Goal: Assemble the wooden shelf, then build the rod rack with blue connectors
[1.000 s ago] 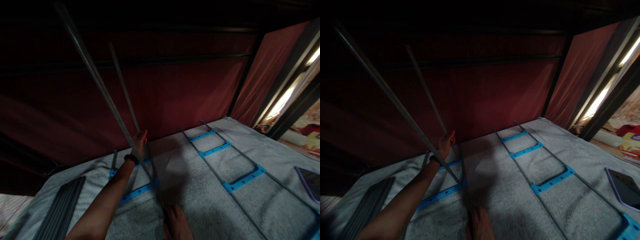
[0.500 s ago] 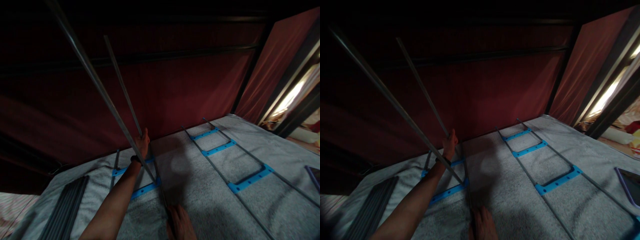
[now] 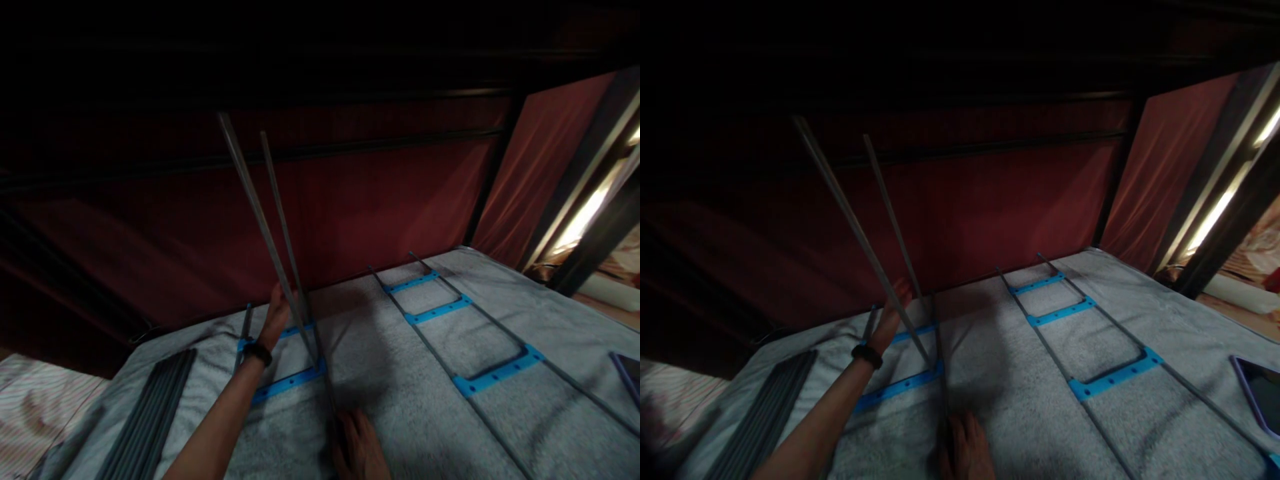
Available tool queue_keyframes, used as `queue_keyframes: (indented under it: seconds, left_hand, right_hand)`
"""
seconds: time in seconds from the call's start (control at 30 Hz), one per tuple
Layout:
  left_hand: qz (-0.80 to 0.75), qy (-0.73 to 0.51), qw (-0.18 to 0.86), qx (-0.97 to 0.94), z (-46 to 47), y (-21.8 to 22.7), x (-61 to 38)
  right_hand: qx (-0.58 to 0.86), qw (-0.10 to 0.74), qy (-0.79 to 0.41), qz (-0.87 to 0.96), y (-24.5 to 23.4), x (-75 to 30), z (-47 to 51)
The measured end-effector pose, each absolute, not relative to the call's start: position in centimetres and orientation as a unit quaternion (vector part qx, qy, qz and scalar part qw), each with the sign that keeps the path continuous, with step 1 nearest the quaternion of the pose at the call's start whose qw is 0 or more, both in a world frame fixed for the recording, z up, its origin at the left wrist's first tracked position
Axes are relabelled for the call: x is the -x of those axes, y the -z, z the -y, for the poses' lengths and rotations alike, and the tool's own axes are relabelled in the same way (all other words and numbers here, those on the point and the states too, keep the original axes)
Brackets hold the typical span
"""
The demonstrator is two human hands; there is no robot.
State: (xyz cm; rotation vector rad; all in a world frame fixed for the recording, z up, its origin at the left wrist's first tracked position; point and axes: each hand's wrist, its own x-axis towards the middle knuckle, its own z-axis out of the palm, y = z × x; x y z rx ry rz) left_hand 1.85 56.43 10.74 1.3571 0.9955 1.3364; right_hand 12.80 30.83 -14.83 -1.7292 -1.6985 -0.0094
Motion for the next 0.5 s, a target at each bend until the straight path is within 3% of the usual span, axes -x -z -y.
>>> queue_keyframes:
  seconds: [0.13, 0.2, 0.37, 0.5]
  left_hand:
    - [-0.566, -0.498, 0.344, -0.56, -50.6, -5.4, 7.7]
    - [-0.676, -0.38, 0.261, -0.575, -47.1, -1.8, 13.0]
    - [-0.689, -0.2, 0.248, -0.651, -38.6, 2.7, 19.4]
    - [-0.69, -0.259, 0.303, -0.604, -35.9, 0.9, 17.8]
  right_hand:
    - [0.694, 0.347, -0.006, 0.631, 12.6, -12.6, -30.6]
    - [0.706, 0.352, -0.036, 0.613, 10.5, -12.3, -30.3]
    - [0.709, 0.337, -0.088, 0.614, 6.0, -11.8, -30.1]
    - [0.736, 0.284, -0.104, 0.606, 4.6, -11.4, -30.5]
